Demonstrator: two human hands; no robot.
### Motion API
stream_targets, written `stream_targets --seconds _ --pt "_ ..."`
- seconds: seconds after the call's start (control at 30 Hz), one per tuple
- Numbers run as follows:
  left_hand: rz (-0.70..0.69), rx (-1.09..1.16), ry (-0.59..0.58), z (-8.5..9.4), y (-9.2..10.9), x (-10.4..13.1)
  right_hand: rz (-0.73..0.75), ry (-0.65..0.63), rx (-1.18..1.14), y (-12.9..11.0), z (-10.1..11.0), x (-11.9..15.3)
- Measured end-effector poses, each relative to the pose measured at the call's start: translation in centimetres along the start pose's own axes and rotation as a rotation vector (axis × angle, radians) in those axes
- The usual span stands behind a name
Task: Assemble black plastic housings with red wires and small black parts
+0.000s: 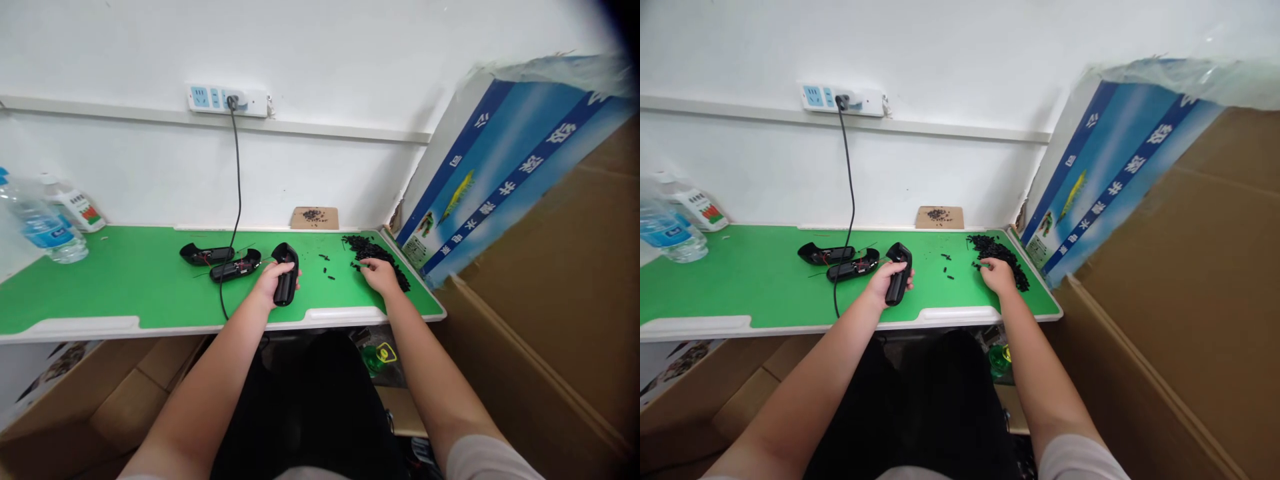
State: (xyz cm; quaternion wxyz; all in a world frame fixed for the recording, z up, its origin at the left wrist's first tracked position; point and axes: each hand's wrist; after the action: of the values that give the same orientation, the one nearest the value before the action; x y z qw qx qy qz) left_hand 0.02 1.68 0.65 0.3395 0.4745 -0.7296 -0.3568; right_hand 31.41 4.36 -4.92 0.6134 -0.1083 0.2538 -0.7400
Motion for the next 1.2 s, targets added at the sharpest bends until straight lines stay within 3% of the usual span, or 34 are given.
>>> stream_targets --seconds 0.23,0.7,1.03,1.2 --pt "-0.001 -0.01 0.006 0.0 0.0 -0.1 -0.013 0.031 -0.092 0.6 -0.3 -0.6" --pt "-0.012 -0.048 0.025 0.4 -0.2 -0.4 -0.041 -0.084 -0.04 -0.3 0.5 0.0" --pt "-0.023 -0.122 0.081 0.0 -0.2 0.1 -0.11 0.117 -0.319 -0.1 0.9 0.5" --pt "-0.073 -0.099 0.028 -1.6 0.7 -0.2 -0.171 0.161 -0.572 -0.5 0.8 0.4"
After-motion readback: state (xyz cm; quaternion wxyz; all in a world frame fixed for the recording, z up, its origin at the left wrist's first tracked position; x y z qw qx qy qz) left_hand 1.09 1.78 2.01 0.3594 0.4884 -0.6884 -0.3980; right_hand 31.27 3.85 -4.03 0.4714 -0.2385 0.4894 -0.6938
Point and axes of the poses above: each hand's wrist, its own x-axis away from the middle knuckle, its own z-axis out of the back of the hand, y = z × x, and after that the axes turned 3 degrees about -y, right-handed
